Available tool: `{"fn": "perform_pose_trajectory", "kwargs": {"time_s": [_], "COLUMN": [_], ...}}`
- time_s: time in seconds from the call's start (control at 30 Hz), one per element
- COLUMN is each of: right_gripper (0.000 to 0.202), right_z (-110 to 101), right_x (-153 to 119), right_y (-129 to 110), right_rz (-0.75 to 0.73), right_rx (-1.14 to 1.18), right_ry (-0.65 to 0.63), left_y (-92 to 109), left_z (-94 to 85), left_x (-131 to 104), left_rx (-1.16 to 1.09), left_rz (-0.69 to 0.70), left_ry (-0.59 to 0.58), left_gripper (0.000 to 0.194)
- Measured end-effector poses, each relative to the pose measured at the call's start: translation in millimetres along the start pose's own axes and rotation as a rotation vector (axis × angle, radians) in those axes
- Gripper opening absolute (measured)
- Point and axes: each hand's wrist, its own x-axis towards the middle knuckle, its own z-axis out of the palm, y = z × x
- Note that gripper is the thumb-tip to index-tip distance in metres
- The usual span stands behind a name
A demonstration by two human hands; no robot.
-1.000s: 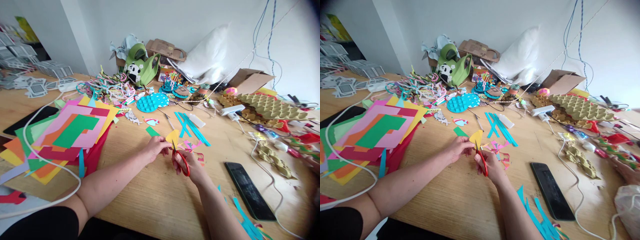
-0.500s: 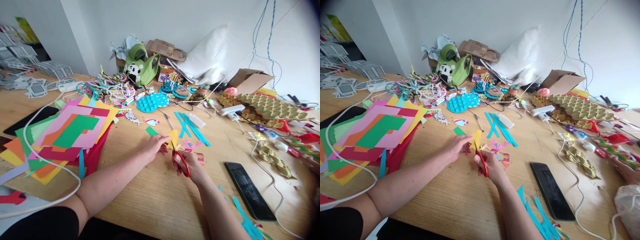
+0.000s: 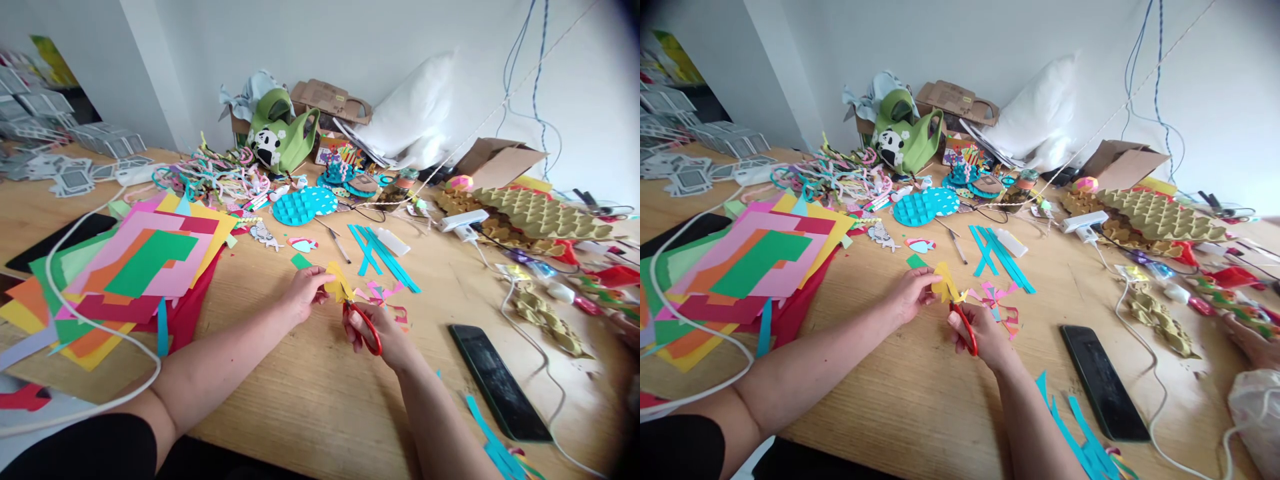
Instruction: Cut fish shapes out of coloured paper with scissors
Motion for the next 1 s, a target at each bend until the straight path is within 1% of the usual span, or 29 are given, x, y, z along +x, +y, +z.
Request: {"fn": "perform_pose_trajectory", "kwargs": {"time_s": [0.1, 0.2, 0.37, 0.5, 0.6, 0.83, 1.0], "right_gripper": [0.059, 0.058, 0.057, 0.055, 0.055, 0.054, 0.054], "right_z": [-0.7, -1.4, -2.1, -1.6, -1.3, -0.6, -0.2], "right_x": [-0.3, -0.5, -0.9, -1.2, -1.1, 0.2, 1.4], "right_y": [-0.8, -0.3, 2.1, 3.2, 2.7, 4.2, 7.2], "right_rz": [-0.056, -0.091, -0.151, -0.158, -0.168, -0.155, -0.15], "right_rx": [0.013, 0.025, 0.069, 0.094, 0.102, 0.091, 0.068], "right_ry": [0.012, 0.015, -0.021, -0.043, -0.038, -0.035, -0.011], "left_y": [0.3, 0.8, 1.6, 0.2, -1.3, -2.5, -3.0], "left_z": [-0.9, -1.6, -1.4, -2.0, -2.7, 0.2, 2.1], "left_x": [0.3, -0.1, -1.7, -2.2, -1.8, -3.5, -5.6], "left_rx": [-0.049, -0.068, -0.042, 0.001, 0.035, -0.012, -0.036], "left_rz": [-0.015, -0.034, -0.076, -0.095, -0.095, -0.093, -0.093], "left_ry": [-0.02, -0.066, -0.149, -0.188, -0.191, -0.117, -0.163], "left_gripper": [0.025, 0.026, 0.031, 0.031, 0.032, 0.032, 0.034]}}
